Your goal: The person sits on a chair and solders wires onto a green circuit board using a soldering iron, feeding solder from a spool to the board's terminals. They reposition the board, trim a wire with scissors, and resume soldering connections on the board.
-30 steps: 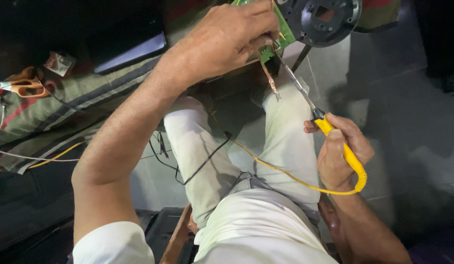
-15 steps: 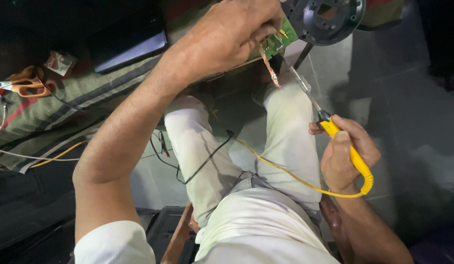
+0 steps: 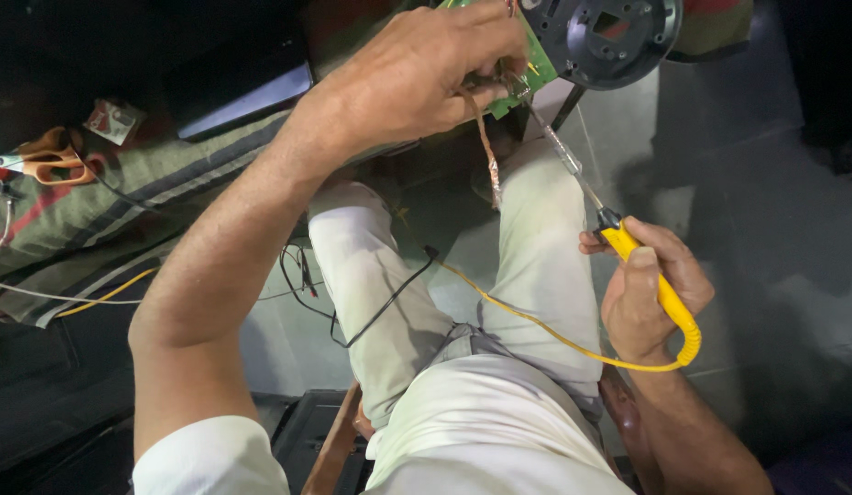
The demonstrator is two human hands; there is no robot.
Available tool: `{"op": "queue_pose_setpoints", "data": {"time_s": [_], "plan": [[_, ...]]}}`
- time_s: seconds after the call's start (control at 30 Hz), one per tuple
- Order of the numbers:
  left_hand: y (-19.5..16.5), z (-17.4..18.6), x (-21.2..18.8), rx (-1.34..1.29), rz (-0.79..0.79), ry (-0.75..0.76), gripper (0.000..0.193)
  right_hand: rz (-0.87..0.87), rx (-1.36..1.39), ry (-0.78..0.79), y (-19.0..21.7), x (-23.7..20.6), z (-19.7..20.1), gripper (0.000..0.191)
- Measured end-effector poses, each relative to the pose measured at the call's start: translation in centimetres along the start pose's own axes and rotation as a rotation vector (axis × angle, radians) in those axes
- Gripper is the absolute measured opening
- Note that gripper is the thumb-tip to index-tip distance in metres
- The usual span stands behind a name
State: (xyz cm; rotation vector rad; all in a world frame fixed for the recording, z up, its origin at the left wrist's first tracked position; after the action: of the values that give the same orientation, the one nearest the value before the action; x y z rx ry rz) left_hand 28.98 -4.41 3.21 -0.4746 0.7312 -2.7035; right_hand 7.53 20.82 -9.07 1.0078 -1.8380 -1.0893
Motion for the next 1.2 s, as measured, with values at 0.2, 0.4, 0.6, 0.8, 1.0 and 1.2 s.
{"op": "queue_pose_setpoints", "data": {"time_s": [0.2, 0.4, 0.6, 0.8, 1.0, 1.2], "plan": [[0.1, -0.2, -0.2, 0.048, -0.015, -0.010, 0.018, -0.015, 0.008, -0.006, 0.0, 0.1, -0.2, 0.027], [0.3, -0.4, -0.3, 0.059, -0.046, -0.038, 0.015, -0.017, 0.006, -0.012, -0.4, 0.2, -0.1, 0.027], [0.2, -0.6, -0.2, 0.071, -0.031, -0.059, 0.013, -0.022, 0.020, -0.023, -0.8, 0.0, 0.3, 0.026], [0.2, -0.6, -0.1, 0.058, -0.050, -0.071, 0.012, -0.023, 0.037, -0.009, -0.5, 0.1, 0.3, 0.027], [0.2, -0.7, -0.3, 0.049, -0.035, -0.058, 0.014, -0.031, 0.027, -0.010, -1.2, -0.5, 1.2, 0.027], [0.3, -0.8, -0.1, 0.039, -0.010, -0.057, 0.017, 0.041, -0.067, 0.019, -0.5, 0.0, 0.3, 0.031]]}}
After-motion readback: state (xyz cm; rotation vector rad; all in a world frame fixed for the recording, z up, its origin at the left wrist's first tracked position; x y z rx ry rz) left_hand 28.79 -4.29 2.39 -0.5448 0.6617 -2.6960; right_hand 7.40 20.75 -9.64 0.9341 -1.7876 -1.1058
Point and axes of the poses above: each hand's wrist, its own x-axis towards the middle knuckle, its own z-axis out of the back of the hand, y = z × x, the point moved 1 cm from there along x, towards the middle knuckle, and after that the axes turned 2 degrees about y, right-handed, at the moved point
